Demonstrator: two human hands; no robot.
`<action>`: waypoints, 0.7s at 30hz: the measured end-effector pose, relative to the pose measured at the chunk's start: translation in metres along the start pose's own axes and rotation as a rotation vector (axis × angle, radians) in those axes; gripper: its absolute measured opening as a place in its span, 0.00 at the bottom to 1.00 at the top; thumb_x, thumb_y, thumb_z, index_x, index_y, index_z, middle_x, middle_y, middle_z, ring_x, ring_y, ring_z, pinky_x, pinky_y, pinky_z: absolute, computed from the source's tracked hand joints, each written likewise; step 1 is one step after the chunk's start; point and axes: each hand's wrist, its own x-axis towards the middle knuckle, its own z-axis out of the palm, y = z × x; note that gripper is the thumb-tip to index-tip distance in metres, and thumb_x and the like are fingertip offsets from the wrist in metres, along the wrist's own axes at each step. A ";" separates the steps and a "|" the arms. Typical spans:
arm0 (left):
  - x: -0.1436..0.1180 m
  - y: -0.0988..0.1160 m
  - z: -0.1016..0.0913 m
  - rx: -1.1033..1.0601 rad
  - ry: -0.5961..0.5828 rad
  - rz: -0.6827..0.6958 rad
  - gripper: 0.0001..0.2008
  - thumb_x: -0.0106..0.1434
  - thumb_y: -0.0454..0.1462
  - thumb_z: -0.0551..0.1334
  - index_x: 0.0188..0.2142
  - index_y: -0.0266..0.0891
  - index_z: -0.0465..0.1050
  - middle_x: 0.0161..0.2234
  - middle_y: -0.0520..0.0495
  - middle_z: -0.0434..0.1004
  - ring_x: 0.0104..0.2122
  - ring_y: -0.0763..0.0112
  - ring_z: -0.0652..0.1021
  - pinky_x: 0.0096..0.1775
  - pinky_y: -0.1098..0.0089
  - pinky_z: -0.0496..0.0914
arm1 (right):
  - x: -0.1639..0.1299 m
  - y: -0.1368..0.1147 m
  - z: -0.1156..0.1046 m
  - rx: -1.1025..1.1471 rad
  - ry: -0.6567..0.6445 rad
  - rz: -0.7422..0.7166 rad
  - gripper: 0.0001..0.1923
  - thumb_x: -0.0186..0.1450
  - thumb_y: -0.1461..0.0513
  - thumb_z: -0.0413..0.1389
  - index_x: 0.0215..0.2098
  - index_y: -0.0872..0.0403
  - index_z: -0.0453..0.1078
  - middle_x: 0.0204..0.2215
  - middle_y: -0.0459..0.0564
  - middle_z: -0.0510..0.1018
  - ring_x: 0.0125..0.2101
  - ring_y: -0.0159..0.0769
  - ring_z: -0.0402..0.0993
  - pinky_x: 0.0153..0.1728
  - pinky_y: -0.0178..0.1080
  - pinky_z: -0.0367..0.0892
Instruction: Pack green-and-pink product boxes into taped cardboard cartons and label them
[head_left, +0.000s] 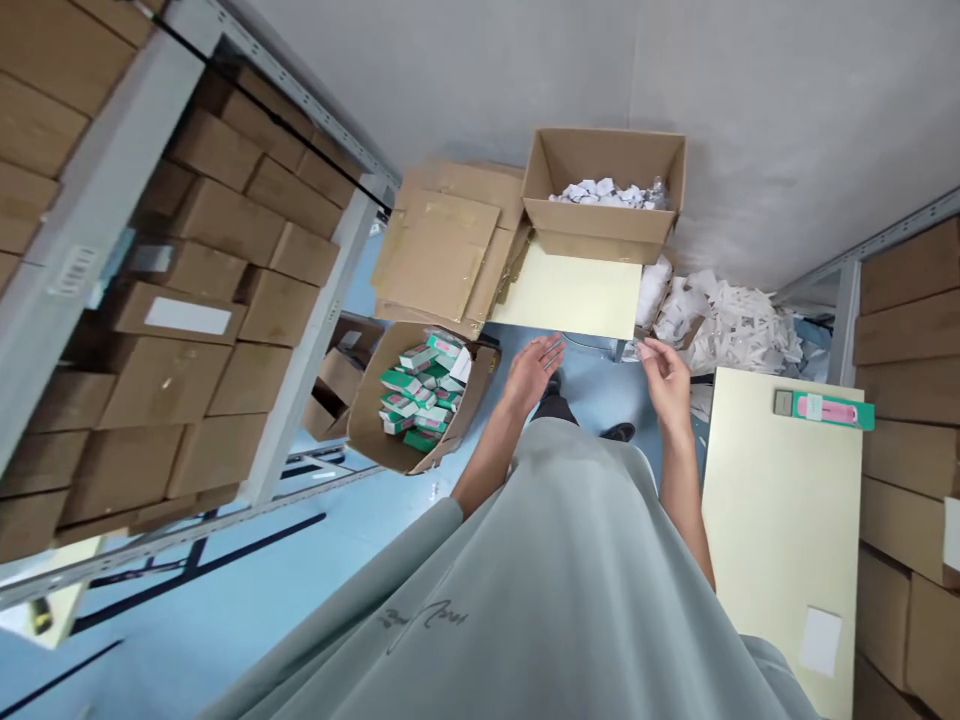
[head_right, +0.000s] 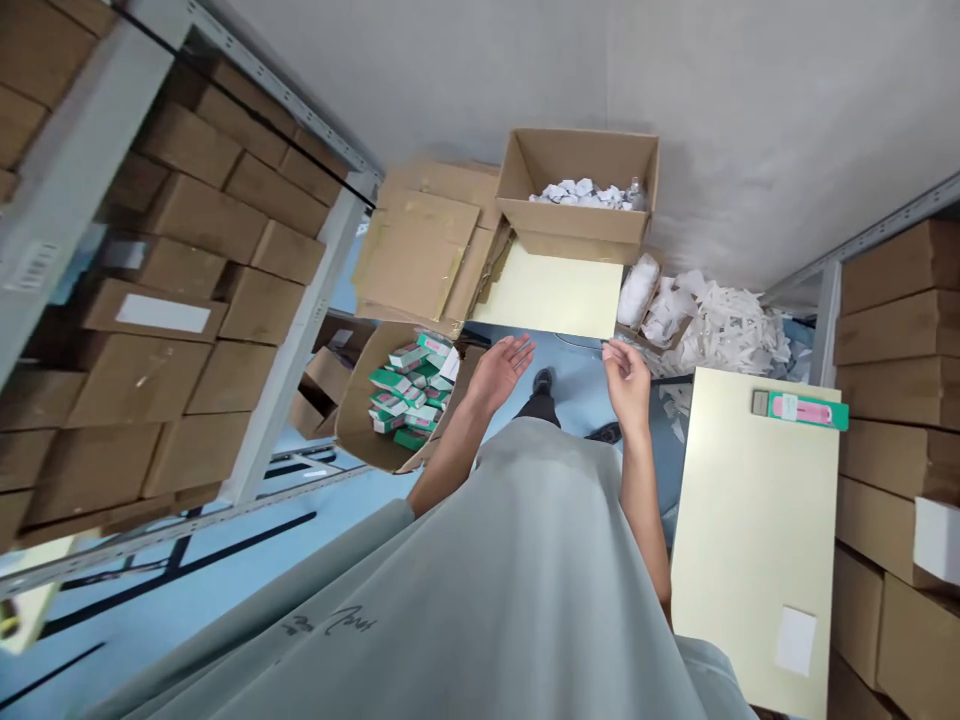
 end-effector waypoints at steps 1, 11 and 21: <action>0.007 0.009 -0.008 -0.027 0.014 0.011 0.06 0.70 0.36 0.73 0.41 0.40 0.77 0.59 0.36 0.86 0.61 0.56 0.85 0.69 0.53 0.73 | 0.002 -0.005 0.017 -0.007 -0.043 -0.005 0.26 0.69 0.41 0.67 0.54 0.50 0.79 0.53 0.59 0.89 0.58 0.51 0.86 0.68 0.58 0.76; 0.129 0.134 -0.150 -0.186 0.507 0.043 0.08 0.72 0.28 0.62 0.38 0.41 0.75 0.43 0.45 0.84 0.43 0.72 0.85 0.55 0.70 0.79 | 0.023 0.000 0.230 -0.073 -0.432 0.081 0.25 0.68 0.42 0.67 0.53 0.48 0.81 0.50 0.55 0.90 0.55 0.49 0.87 0.63 0.53 0.79; 0.173 0.188 -0.241 -0.140 0.483 -0.113 0.06 0.71 0.33 0.67 0.37 0.42 0.73 0.43 0.43 0.83 0.49 0.65 0.86 0.60 0.64 0.77 | 0.041 0.024 0.372 -0.121 -0.520 0.223 0.25 0.62 0.42 0.69 0.47 0.49 0.80 0.44 0.55 0.90 0.48 0.48 0.87 0.59 0.53 0.78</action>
